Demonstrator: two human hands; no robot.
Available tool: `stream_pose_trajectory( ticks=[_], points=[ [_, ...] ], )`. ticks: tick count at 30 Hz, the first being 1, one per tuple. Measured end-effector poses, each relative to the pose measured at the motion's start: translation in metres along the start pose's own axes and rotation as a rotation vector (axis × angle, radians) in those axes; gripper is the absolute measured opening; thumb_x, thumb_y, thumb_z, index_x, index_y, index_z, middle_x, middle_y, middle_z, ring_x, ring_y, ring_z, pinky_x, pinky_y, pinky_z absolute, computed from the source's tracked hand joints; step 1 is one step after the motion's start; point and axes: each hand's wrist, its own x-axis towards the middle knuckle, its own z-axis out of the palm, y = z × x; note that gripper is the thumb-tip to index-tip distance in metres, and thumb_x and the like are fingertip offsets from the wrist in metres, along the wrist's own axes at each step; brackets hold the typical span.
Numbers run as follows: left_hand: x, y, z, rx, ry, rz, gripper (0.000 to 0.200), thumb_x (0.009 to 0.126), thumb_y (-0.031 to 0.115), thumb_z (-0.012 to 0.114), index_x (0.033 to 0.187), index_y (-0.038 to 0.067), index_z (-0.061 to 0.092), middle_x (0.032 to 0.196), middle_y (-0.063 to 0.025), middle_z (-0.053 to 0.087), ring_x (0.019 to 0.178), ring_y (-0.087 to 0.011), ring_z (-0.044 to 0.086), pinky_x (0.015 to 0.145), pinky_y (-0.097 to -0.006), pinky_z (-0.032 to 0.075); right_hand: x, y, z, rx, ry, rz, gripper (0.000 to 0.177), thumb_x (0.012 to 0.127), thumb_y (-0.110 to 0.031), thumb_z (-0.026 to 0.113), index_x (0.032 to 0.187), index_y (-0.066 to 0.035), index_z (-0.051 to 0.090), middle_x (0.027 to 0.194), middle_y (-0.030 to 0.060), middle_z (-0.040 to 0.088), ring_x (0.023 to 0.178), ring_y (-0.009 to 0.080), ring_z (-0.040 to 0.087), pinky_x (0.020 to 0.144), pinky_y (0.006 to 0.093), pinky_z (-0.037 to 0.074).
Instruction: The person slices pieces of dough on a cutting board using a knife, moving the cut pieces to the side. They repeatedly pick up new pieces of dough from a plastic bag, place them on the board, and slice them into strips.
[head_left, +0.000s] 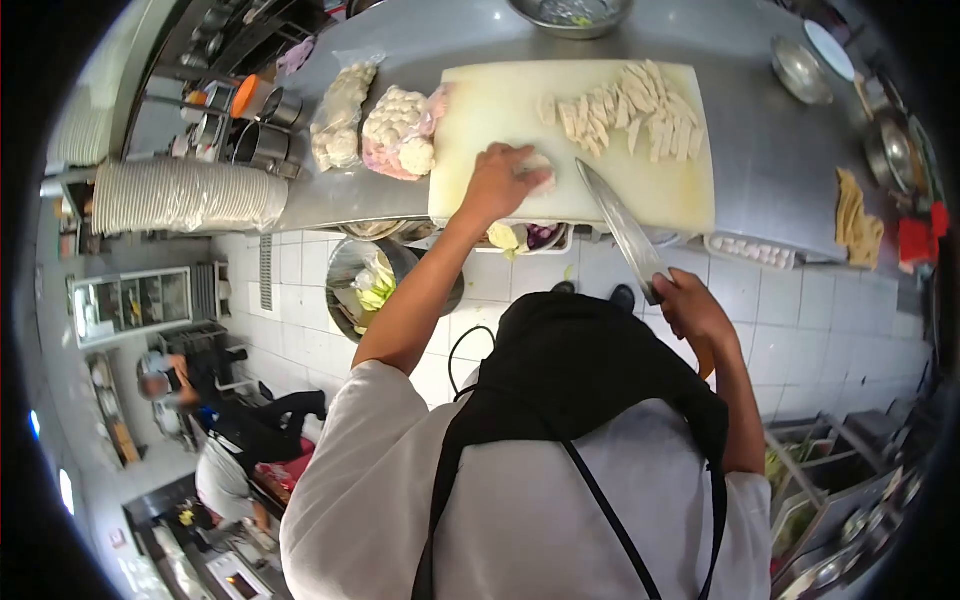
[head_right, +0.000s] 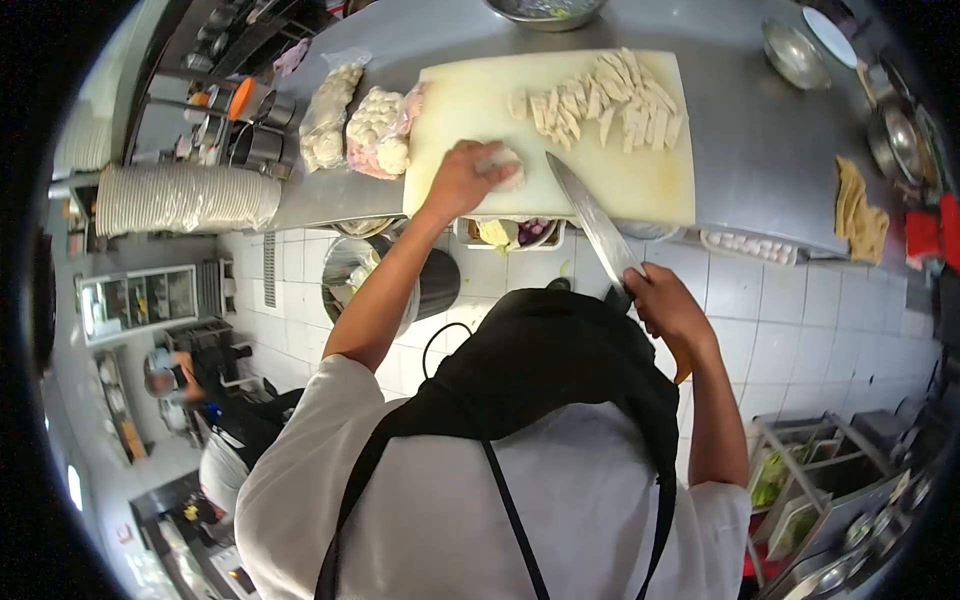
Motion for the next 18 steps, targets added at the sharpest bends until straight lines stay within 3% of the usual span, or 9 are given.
stream_pose_trajectory(
  ticks=[2, 4, 10, 11, 18],
  points=[
    [0.018, -0.004, 0.001, 0.073, 0.184, 0.110, 0.056, 0.091, 0.045, 0.074, 0.132, 0.007, 0.068, 0.125, -0.0265, 0.062, 0.119, -0.0401, 0.057, 0.107, -0.0466, 0.044, 0.005, 0.000, 0.001, 0.004, -0.007, 0.003, 0.038, 0.106, -0.041, 0.054, 0.090, -0.007, 0.053, 0.064, -0.0001, 0.045, 0.049, 0.0116, 0.044, 0.043, 0.0302, 0.040],
    [0.045, -0.014, 0.016, 0.196, 0.431, 0.156, 0.059, 0.095, 0.048, 0.069, 0.136, 0.007, 0.065, 0.132, -0.0286, 0.057, 0.124, -0.0436, 0.052, 0.109, -0.0506, 0.040, 0.005, -0.006, 0.003, -0.004, -0.030, -0.019, 0.039, 0.107, -0.041, 0.051, 0.091, -0.006, 0.054, 0.063, 0.0002, 0.046, 0.046, 0.0115, 0.045, 0.042, 0.0298, 0.040],
    [0.061, 0.004, 0.037, 0.251, 0.268, 0.054, 0.076, 0.101, 0.057, 0.051, 0.158, 0.009, 0.037, 0.160, -0.0315, 0.024, 0.149, -0.0557, 0.012, 0.120, -0.0676, 0.012, 0.016, -0.009, 0.004, -0.037, -0.128, -0.026, 0.041, 0.108, -0.041, 0.049, 0.100, -0.001, 0.057, 0.061, 0.0017, 0.050, 0.043, 0.0108, 0.047, 0.041, 0.0294, 0.042],
    [0.061, 0.005, 0.039, 0.250, 0.254, 0.047, 0.077, 0.101, 0.058, 0.050, 0.159, 0.010, 0.033, 0.161, -0.0313, 0.021, 0.150, -0.0556, 0.009, 0.120, -0.0681, 0.010, 0.019, -0.007, 0.002, -0.051, -0.158, -0.023, 0.041, 0.108, -0.039, 0.048, 0.108, 0.000, 0.059, 0.065, 0.0028, 0.050, 0.045, 0.0120, 0.049, 0.042, 0.0299, 0.042],
    [0.060, 0.009, 0.041, 0.243, 0.202, 0.052, 0.081, 0.103, 0.060, 0.044, 0.163, 0.012, 0.021, 0.165, -0.0310, 0.012, 0.152, -0.0547, 0.000, 0.122, -0.0666, 0.002, 0.030, -0.002, 0.001, -0.032, -0.212, -0.038, 0.042, 0.109, -0.040, 0.047, 0.108, 0.000, 0.058, 0.064, 0.0022, 0.048, 0.045, 0.0112, 0.049, 0.042, 0.0276, 0.046]
  ],
)
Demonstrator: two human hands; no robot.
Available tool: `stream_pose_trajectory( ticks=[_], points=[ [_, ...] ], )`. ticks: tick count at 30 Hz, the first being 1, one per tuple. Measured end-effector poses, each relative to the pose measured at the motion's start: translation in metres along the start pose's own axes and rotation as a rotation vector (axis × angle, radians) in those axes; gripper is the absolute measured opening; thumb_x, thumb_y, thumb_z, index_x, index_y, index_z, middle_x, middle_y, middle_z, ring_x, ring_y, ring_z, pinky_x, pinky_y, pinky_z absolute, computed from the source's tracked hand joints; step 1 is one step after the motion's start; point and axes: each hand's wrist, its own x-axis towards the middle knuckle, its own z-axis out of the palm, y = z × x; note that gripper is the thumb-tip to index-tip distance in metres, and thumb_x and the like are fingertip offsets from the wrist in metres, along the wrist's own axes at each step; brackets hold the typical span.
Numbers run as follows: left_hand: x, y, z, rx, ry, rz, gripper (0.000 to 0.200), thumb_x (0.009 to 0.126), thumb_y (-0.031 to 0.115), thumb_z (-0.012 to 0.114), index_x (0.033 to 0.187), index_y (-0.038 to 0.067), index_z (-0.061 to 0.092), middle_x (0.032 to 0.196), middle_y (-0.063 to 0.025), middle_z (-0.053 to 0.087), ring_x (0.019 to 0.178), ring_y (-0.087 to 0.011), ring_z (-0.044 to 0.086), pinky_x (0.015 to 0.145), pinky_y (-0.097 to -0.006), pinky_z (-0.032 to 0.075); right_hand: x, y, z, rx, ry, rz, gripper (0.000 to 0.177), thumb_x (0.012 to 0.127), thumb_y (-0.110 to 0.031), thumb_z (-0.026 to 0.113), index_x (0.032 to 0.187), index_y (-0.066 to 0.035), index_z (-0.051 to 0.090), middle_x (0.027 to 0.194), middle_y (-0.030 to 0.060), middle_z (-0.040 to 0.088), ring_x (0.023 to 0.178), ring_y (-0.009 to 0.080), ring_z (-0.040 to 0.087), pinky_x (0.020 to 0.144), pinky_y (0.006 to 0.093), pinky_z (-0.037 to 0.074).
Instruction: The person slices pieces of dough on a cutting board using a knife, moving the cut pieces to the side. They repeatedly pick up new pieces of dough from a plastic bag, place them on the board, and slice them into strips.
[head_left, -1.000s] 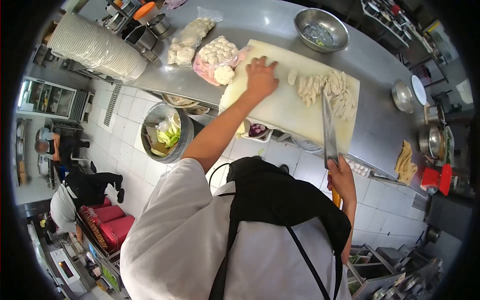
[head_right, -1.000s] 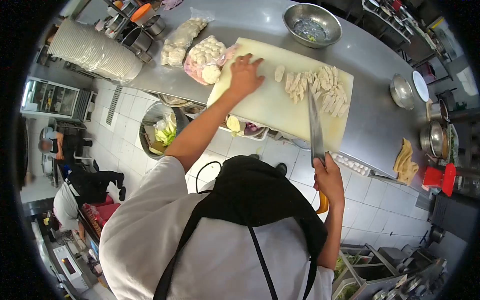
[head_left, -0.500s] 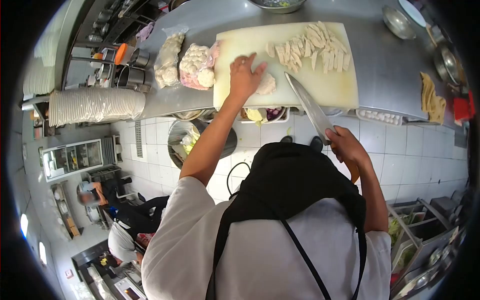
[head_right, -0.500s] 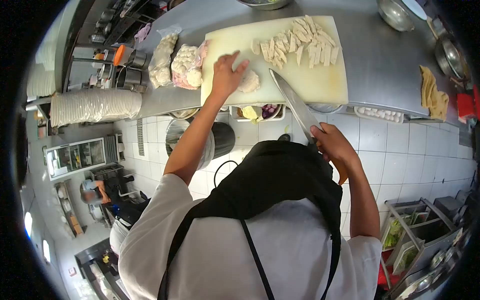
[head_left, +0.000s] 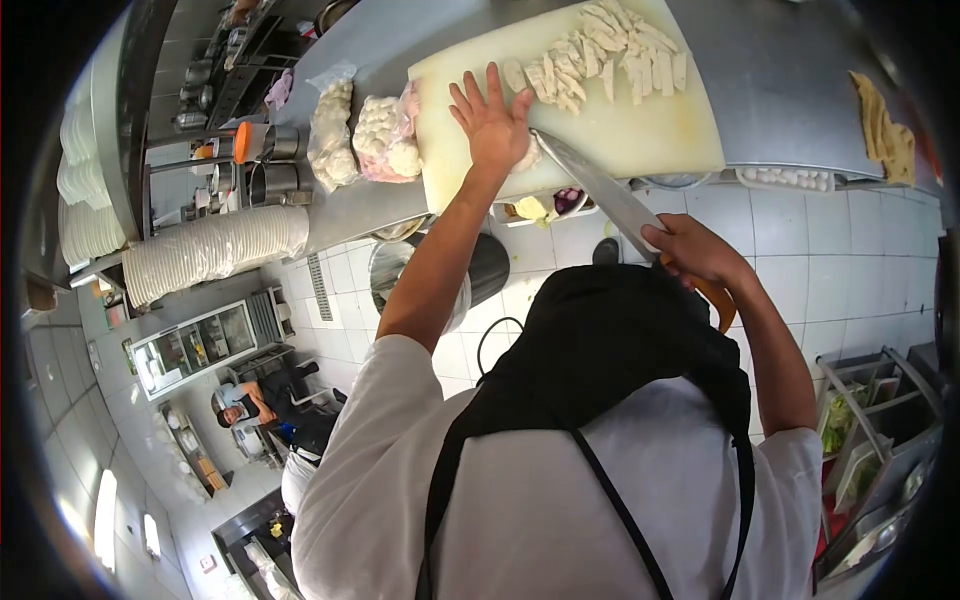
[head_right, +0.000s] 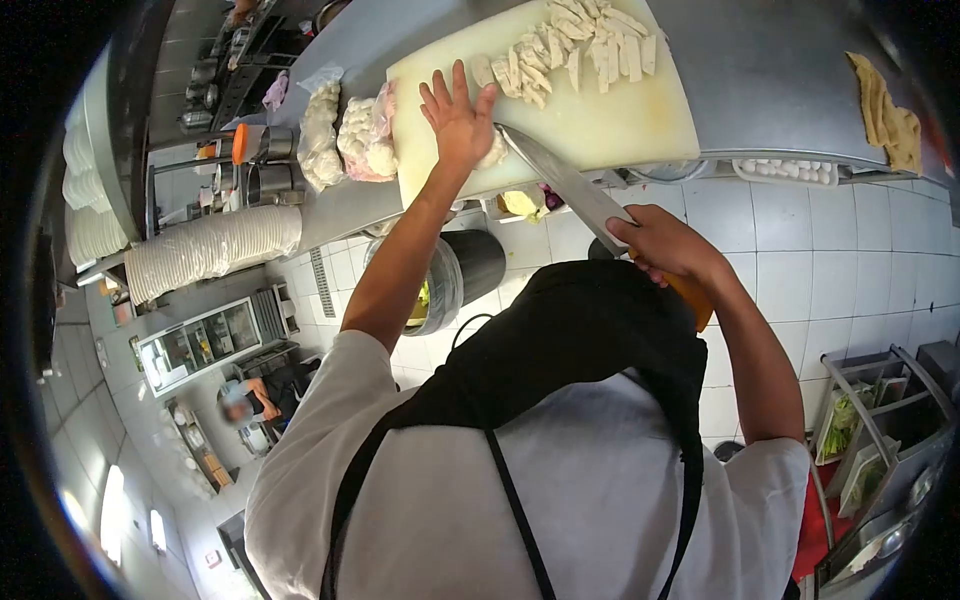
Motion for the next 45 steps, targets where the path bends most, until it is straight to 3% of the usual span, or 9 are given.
stream_pose_trajectory(
  ticks=[9, 16, 28, 31, 34, 45],
  points=[
    [-0.002, -0.003, 0.004, -0.003, 0.045, 0.019, 0.080, 0.104, 0.059, 0.040, 0.164, 0.012, 0.015, 0.167, -0.0320, 0.006, 0.153, -0.0546, -0.005, 0.122, -0.0659, -0.001, 0.036, -0.008, 0.013, 0.050, -0.116, -0.082, 0.041, 0.108, -0.038, 0.047, 0.115, 0.002, 0.055, 0.063, 0.0016, 0.047, 0.041, 0.0108, 0.047, 0.039, 0.0282, 0.045],
    [-0.003, -0.002, 0.003, -0.068, 0.055, 0.052, 0.078, 0.105, 0.056, 0.040, 0.163, 0.009, 0.018, 0.166, -0.0341, 0.003, 0.152, -0.0568, -0.007, 0.119, -0.0700, 0.000, 0.024, -0.014, 0.004, -0.002, -0.163, -0.071, 0.036, 0.108, -0.037, 0.049, 0.102, -0.001, 0.053, 0.063, 0.0025, 0.048, 0.042, 0.0121, 0.049, 0.038, 0.0300, 0.045],
    [-0.001, -0.007, 0.005, -0.097, 0.096, 0.034, 0.074, 0.106, 0.052, 0.041, 0.161, 0.006, 0.024, 0.164, -0.0362, 0.008, 0.150, -0.0602, -0.003, 0.117, -0.0733, 0.002, 0.050, -0.022, 0.029, 0.061, -0.210, -0.041, 0.042, 0.108, -0.040, 0.048, 0.113, 0.001, 0.054, 0.064, 0.0013, 0.046, 0.043, 0.0114, 0.049, 0.038, 0.0296, 0.045],
    [-0.001, -0.008, 0.006, -0.078, 0.093, 0.049, 0.074, 0.106, 0.053, 0.041, 0.161, 0.006, 0.025, 0.163, -0.0369, 0.010, 0.150, -0.0606, -0.002, 0.117, -0.0728, 0.002, 0.046, -0.020, 0.026, 0.036, -0.214, -0.071, 0.041, 0.108, -0.040, 0.048, 0.113, 0.001, 0.053, 0.063, 0.0007, 0.045, 0.043, 0.0110, 0.048, 0.040, 0.0295, 0.046],
    [0.000, -0.009, 0.005, -0.041, 0.085, 0.027, 0.075, 0.106, 0.056, 0.040, 0.163, 0.011, 0.023, 0.165, -0.0323, 0.011, 0.152, -0.0562, -0.003, 0.120, -0.0694, 0.002, 0.035, -0.027, 0.015, -0.019, -0.248, -0.065, 0.039, 0.107, -0.039, 0.047, 0.110, 0.000, 0.052, 0.064, 0.0008, 0.046, 0.043, 0.0107, 0.048, 0.041, 0.0292, 0.046],
    [0.002, -0.011, 0.010, 0.030, 0.100, 0.123, 0.074, 0.106, 0.056, 0.039, 0.161, 0.010, 0.026, 0.163, -0.0339, 0.018, 0.150, -0.0594, 0.004, 0.119, -0.0705, 0.002, 0.066, -0.042, 0.044, 0.034, -0.259, -0.086, 0.033, 0.107, -0.035, 0.049, 0.110, -0.002, 0.051, 0.064, 0.0017, 0.047, 0.042, 0.0126, 0.049, 0.039, 0.0297, 0.046]
  ],
)
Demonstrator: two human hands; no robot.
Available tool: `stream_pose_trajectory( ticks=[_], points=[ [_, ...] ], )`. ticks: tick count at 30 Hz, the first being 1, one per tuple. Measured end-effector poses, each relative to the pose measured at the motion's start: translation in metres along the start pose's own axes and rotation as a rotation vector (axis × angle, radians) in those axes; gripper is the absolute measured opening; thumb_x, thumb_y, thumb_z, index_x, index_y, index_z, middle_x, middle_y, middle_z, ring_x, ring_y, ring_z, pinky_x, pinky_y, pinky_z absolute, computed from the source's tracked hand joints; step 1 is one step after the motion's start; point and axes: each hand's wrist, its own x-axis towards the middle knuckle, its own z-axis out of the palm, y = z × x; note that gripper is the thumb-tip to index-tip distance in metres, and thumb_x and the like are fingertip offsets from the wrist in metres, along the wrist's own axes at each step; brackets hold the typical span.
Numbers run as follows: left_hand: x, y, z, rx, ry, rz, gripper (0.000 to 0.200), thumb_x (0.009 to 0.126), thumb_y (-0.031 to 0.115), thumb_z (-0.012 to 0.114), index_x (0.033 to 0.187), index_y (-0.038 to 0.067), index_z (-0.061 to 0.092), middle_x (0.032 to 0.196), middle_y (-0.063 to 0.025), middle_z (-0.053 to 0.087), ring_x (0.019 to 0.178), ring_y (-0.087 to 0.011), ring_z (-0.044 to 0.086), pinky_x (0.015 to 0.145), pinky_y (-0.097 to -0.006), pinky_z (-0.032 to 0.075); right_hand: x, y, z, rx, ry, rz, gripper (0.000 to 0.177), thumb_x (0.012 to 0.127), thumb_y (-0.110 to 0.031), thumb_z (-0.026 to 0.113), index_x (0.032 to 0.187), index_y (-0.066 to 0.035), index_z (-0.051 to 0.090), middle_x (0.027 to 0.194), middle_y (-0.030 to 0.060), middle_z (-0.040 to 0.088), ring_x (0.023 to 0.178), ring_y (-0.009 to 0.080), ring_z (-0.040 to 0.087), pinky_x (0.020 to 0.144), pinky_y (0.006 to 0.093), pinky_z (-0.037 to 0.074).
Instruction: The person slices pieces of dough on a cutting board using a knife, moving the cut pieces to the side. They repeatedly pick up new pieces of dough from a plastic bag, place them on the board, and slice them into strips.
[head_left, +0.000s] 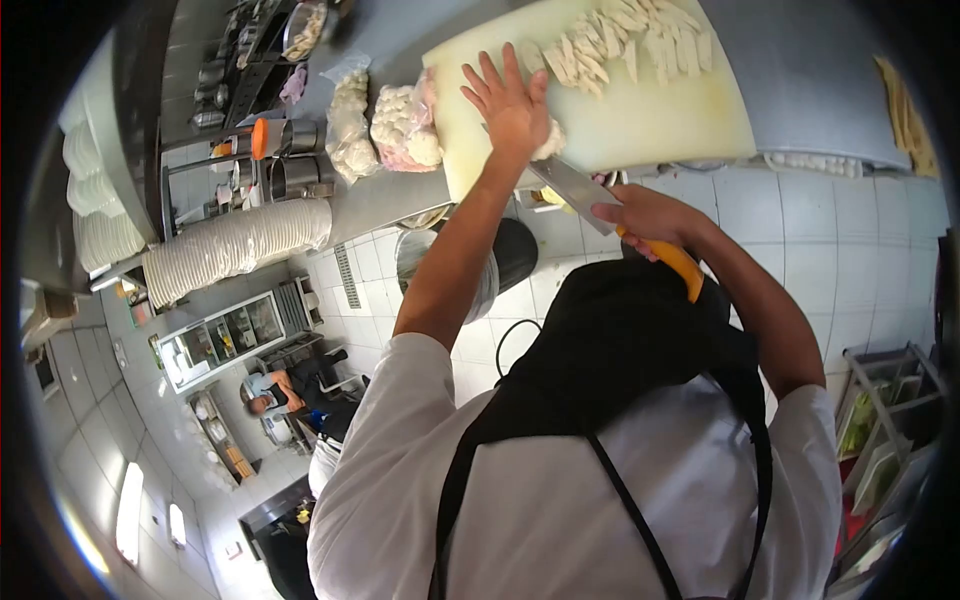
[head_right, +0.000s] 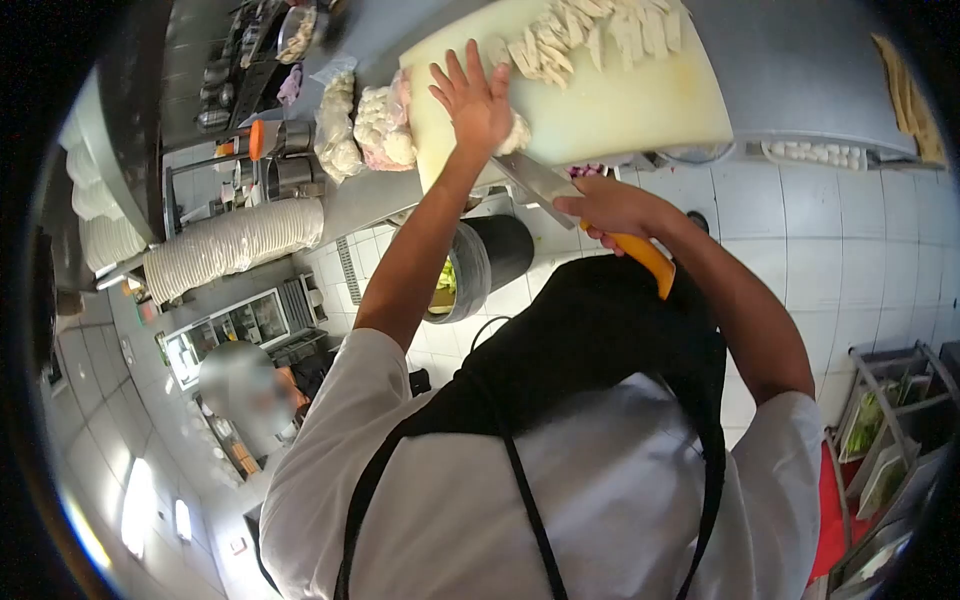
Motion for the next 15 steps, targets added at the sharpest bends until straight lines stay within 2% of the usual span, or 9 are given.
stream_pose_trajectory(
  ticks=[3, 7, 11, 12, 15],
  points=[
    [0.001, 0.001, 0.001, 0.028, 0.053, 0.010, 0.070, 0.105, 0.049, 0.045, 0.160, 0.008, 0.030, 0.160, -0.0359, 0.022, 0.149, -0.0599, 0.007, 0.119, -0.0711, 0.002, -0.008, -0.005, -0.006, -0.058, -0.022, 0.004, 0.034, 0.107, -0.035, 0.050, 0.111, -0.001, 0.053, 0.065, 0.0037, 0.050, 0.040, 0.0138, 0.051, 0.038, 0.0311, 0.047],
    [-0.001, 0.003, 0.000, 0.021, 0.059, -0.006, 0.069, 0.106, 0.048, 0.044, 0.160, 0.008, 0.028, 0.160, -0.0357, 0.024, 0.150, -0.0591, 0.008, 0.118, -0.0720, 0.002, -0.031, 0.001, -0.014, -0.158, -0.037, 0.078, 0.031, 0.106, -0.032, 0.051, 0.104, -0.002, 0.054, 0.065, 0.0049, 0.051, 0.042, 0.0148, 0.051, 0.039, 0.0320, 0.046],
    [-0.001, 0.007, -0.006, 0.012, -0.001, -0.062, 0.074, 0.104, 0.053, 0.044, 0.162, 0.012, 0.023, 0.163, -0.0295, 0.022, 0.151, -0.0556, 0.007, 0.120, -0.0695, 0.003, -0.082, -0.010, -0.015, -0.248, 0.066, 0.238, 0.028, 0.104, -0.029, 0.055, 0.095, -0.003, 0.056, 0.066, 0.0029, 0.052, 0.048, 0.0128, 0.051, 0.043, 0.0295, 0.044],
    [-0.001, 0.009, -0.007, 0.038, 0.019, -0.078, 0.075, 0.102, 0.054, 0.049, 0.160, 0.011, 0.028, 0.159, -0.0260, 0.030, 0.150, -0.0504, 0.016, 0.120, -0.0673, 0.008, -0.097, -0.008, -0.018, -0.218, 0.098, 0.246, 0.026, 0.103, -0.028, 0.056, 0.095, -0.003, 0.057, 0.065, 0.0028, 0.052, 0.048, 0.0127, 0.051, 0.043, 0.0296, 0.044],
    [-0.006, 0.005, -0.022, -0.119, 0.104, -0.030, 0.078, 0.094, 0.051, 0.066, 0.154, 0.010, 0.039, 0.152, -0.0224, 0.040, 0.145, -0.0434, 0.030, 0.119, -0.0605, 0.020, -0.132, -0.007, -0.027, -0.145, 0.225, 0.268, 0.023, 0.102, -0.024, 0.058, 0.093, -0.003, 0.057, 0.064, 0.0027, 0.052, 0.049, 0.0126, 0.051, 0.044, 0.0300, 0.044]
  ],
)
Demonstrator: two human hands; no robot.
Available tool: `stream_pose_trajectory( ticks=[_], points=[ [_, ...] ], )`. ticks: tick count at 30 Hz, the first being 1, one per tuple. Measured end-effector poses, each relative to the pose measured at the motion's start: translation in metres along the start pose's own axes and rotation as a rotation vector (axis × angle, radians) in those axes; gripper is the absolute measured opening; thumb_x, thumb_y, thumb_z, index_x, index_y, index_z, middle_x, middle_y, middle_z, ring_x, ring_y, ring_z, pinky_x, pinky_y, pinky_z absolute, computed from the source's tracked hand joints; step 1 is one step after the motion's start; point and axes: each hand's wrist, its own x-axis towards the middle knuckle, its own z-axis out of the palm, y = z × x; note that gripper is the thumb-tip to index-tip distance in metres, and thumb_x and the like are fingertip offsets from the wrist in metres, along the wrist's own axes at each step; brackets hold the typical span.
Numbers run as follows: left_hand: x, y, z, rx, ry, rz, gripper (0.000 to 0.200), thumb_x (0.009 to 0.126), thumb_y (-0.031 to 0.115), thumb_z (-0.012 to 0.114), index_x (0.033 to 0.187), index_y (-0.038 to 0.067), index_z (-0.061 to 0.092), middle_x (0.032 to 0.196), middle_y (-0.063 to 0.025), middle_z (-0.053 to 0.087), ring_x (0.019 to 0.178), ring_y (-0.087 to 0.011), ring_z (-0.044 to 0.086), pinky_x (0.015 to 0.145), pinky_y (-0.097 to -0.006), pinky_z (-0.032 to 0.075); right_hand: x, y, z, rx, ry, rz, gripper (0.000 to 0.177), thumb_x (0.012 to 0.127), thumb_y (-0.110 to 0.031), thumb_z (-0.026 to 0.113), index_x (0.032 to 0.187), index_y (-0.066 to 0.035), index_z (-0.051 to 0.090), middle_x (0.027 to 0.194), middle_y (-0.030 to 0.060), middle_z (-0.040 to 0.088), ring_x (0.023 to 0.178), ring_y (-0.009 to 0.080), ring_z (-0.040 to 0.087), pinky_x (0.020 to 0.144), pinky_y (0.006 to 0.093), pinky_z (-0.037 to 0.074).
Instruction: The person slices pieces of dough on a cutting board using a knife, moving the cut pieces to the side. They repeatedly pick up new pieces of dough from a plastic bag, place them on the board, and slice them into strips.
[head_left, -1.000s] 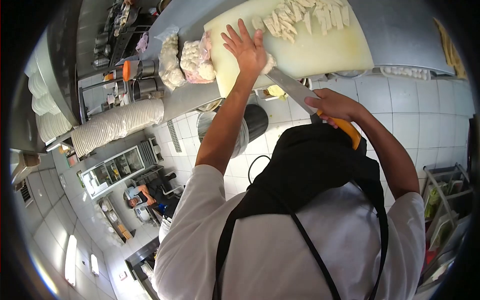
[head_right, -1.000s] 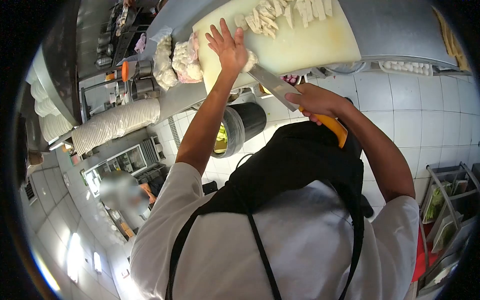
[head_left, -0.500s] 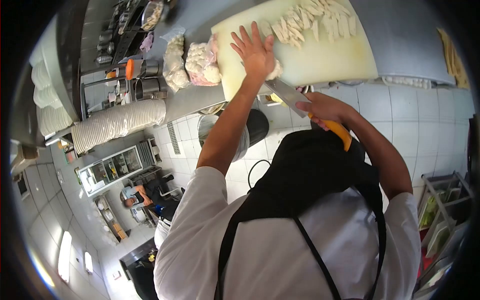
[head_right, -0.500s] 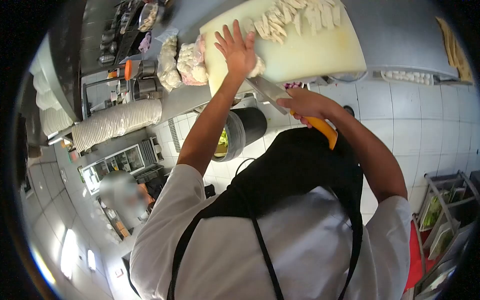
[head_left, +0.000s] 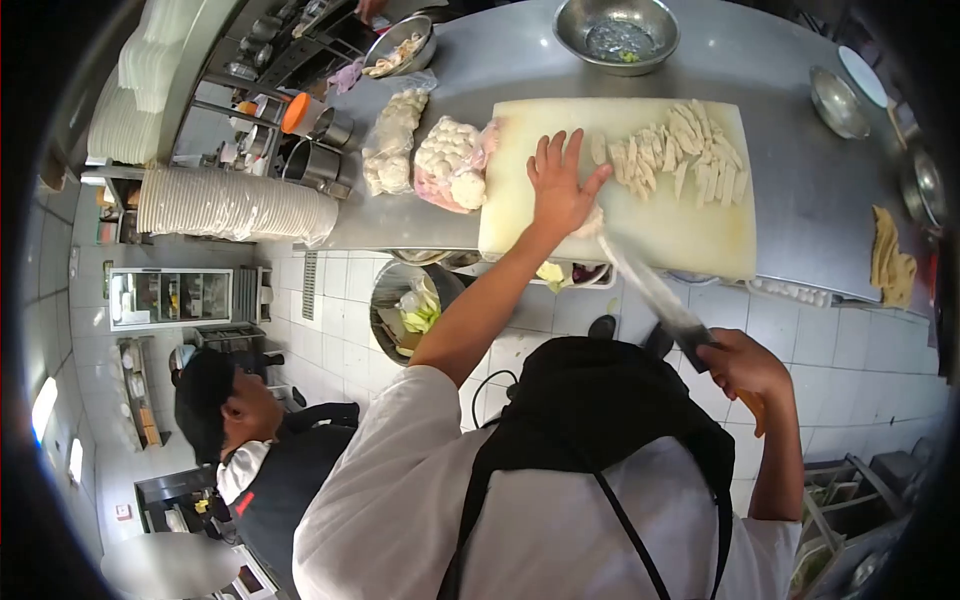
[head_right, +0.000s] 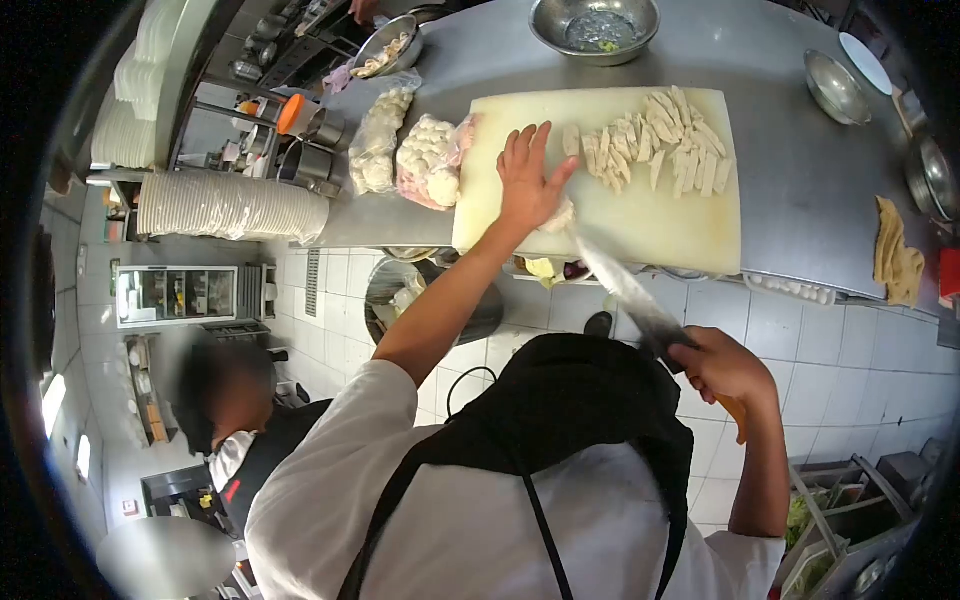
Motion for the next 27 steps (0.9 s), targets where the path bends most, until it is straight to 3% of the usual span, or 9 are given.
stream_pose_trajectory(
  ticks=[3, 6, 10, 11, 14, 20, 25, 27],
  points=[
    [-0.017, 0.005, -0.032, -0.258, -0.142, 0.053, 0.078, 0.081, 0.042, 0.083, 0.143, 0.008, 0.049, 0.145, -0.0192, 0.047, 0.136, -0.0390, 0.040, 0.116, -0.0522, 0.031, -0.025, 0.007, 0.001, 0.049, 0.149, -0.002, 0.019, 0.100, -0.021, 0.059, 0.094, -0.003, 0.057, 0.063, 0.0029, 0.052, 0.049, 0.0129, 0.052, 0.045, 0.0305, 0.044],
    [-0.043, 0.009, -0.049, -0.161, -0.214, 0.164, 0.078, 0.072, 0.030, 0.091, 0.136, 0.006, 0.053, 0.140, -0.0176, 0.051, 0.132, -0.0382, 0.046, 0.113, -0.0472, 0.037, -0.029, 0.014, 0.010, 0.024, 0.250, -0.073, 0.015, 0.098, -0.018, 0.059, 0.095, -0.004, 0.054, 0.064, 0.0032, 0.051, 0.050, 0.0133, 0.053, 0.047, 0.0307, 0.046],
    [-0.058, -0.007, -0.043, -0.201, -0.207, 0.181, 0.072, 0.071, 0.022, 0.090, 0.132, 0.004, 0.057, 0.135, -0.0162, 0.056, 0.128, -0.0362, 0.050, 0.111, -0.0444, 0.041, -0.023, 0.008, 0.029, -0.075, 0.340, -0.097, 0.018, 0.097, -0.019, 0.058, 0.096, -0.002, 0.052, 0.068, 0.0111, 0.058, 0.054, 0.0196, 0.058, 0.052, 0.0365, 0.048],
    [-0.058, -0.010, -0.040, -0.222, -0.209, 0.153, 0.069, 0.071, 0.020, 0.090, 0.131, 0.004, 0.058, 0.134, -0.0162, 0.057, 0.128, -0.0358, 0.051, 0.111, -0.0439, 0.042, -0.017, 0.013, 0.033, -0.179, 0.384, -0.143, 0.020, 0.098, -0.019, 0.056, 0.099, 0.000, 0.053, 0.074, 0.0196, 0.062, 0.062, 0.0320, 0.063, 0.062, 0.0449, 0.049],
    [-0.056, -0.012, -0.029, -0.252, -0.190, 0.167, 0.061, 0.073, 0.017, 0.088, 0.126, 0.004, 0.063, 0.133, -0.0163, 0.059, 0.128, -0.0353, 0.053, 0.110, -0.0431, 0.045, -0.008, 0.006, 0.044, -0.272, 0.459, -0.172, 0.020, 0.098, -0.019, 0.054, 0.101, 0.001, 0.053, 0.080, 0.0258, 0.065, 0.075, 0.0440, 0.064, 0.072, 0.0521, 0.047],
    [-0.051, 0.009, -0.011, -0.348, -0.176, 0.205, 0.052, 0.075, 0.018, 0.087, 0.121, 0.006, 0.068, 0.134, -0.0153, 0.059, 0.131, -0.0354, 0.052, 0.107, -0.0432, 0.047, -0.007, -0.009, 0.051, -0.428, 0.613, -0.186, 0.020, 0.099, -0.018, 0.052, 0.105, 0.001, 0.054, 0.086, 0.0289, 0.067, 0.088, 0.0491, 0.064, 0.079, 0.0575, 0.048],
    [-0.057, 0.016, -0.013, -0.239, -0.002, 0.336, 0.041, 0.074, 0.014, 0.086, 0.112, 0.006, 0.072, 0.128, -0.0124, 0.059, 0.121, -0.0328, 0.055, 0.100, -0.0411, 0.049, -0.015, -0.021, 0.067, -0.520, 0.647, -0.177, 0.019, 0.100, -0.017, 0.052, 0.108, 0.001, 0.054, 0.085, 0.0291, 0.068, 0.086, 0.0492, 0.066, 0.081, 0.0584, 0.050],
    [-0.061, 0.013, -0.006, -0.320, -0.020, 0.307, 0.037, 0.074, 0.012, 0.086, 0.108, 0.006, 0.073, 0.124, -0.0120, 0.060, 0.117, -0.0316, 0.055, 0.097, -0.0407, 0.049, -0.014, -0.021, 0.070, -0.538, 0.644, -0.172, 0.020, 0.101, -0.016, 0.052, 0.109, 0.001, 0.054, 0.084, 0.0291, 0.068, 0.085, 0.0490, 0.066, 0.081, 0.0582, 0.051]
  ],
)
